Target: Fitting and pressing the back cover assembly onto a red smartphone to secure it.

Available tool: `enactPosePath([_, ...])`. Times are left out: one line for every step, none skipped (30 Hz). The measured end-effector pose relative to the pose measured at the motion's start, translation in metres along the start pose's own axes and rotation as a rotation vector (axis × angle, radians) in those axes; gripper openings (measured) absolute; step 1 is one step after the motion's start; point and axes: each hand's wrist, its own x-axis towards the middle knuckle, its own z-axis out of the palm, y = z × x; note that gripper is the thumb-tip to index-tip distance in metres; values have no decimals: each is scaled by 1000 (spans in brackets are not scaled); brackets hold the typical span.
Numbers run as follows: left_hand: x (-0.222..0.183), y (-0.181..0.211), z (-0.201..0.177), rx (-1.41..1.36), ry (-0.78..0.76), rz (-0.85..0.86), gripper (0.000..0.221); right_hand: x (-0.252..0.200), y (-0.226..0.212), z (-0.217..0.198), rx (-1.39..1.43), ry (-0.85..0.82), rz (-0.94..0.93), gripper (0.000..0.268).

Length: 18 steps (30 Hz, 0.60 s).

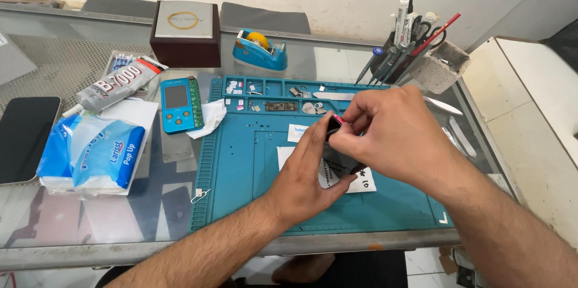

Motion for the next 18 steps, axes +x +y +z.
enactPosePath([1,0,-1,0,-2,0,96,0,-3,-4,1,0,2,14])
enactPosePath([3,0,-2,-10,-5,-5,100,1,-6,-7,35,-19,10,15])
enactPosePath([5,-1,-4,-18,-7,-10,103,2,-10,-11,69,-38,18,16])
enactPosePath([6,0,-5,-17,-8,-9,103,0,-3,-12,70,-37,18,16])
enactPosePath([8,0,-7,3,5,-33,104,-1,3,-12,146,-31,-49,16])
enactPosePath([10,0,-10,24,19,-57,105,-2,9,-13,222,-24,-117,22])
enactPosePath([10,-1,-11,25,23,-60,105,-6,18,-10,221,-27,-120,22])
enactPosePath([9,-2,-12,2,31,-63,107,-10,27,-8,292,-26,-221,23])
enactPosePath([10,-3,-14,-20,40,-63,108,-14,35,-6,363,-22,-324,28])
enactPosePath([12,-2,-15,-16,44,-62,108,-16,41,1,363,-23,-329,28])
enactPosePath([12,0,-15,-21,34,-75,105,-20,48,9,361,77,-422,30])
enactPosePath([13,2,-15,-26,24,-88,103,-23,55,16,358,176,-515,33])
enactPosePath([13,2,-16,-25,22,-88,103,-24,56,19,360,178,-514,33])
enactPosePath([14,3,-16,-40,17,-93,101,-25,56,22,336,225,-548,36])
enactPosePath([14,4,-16,-59,8,-100,100,-27,57,24,310,271,-578,38])
enactPosePath([14,5,-16,-61,4,-100,100,-28,58,26,311,272,-573,38])
enactPosePath([15,6,-16,-83,22,-113,98,-29,58,27,282,298,-602,38])
enactPosePath([16,8,-17,-105,39,-126,96,-29,57,28,254,324,-631,38])
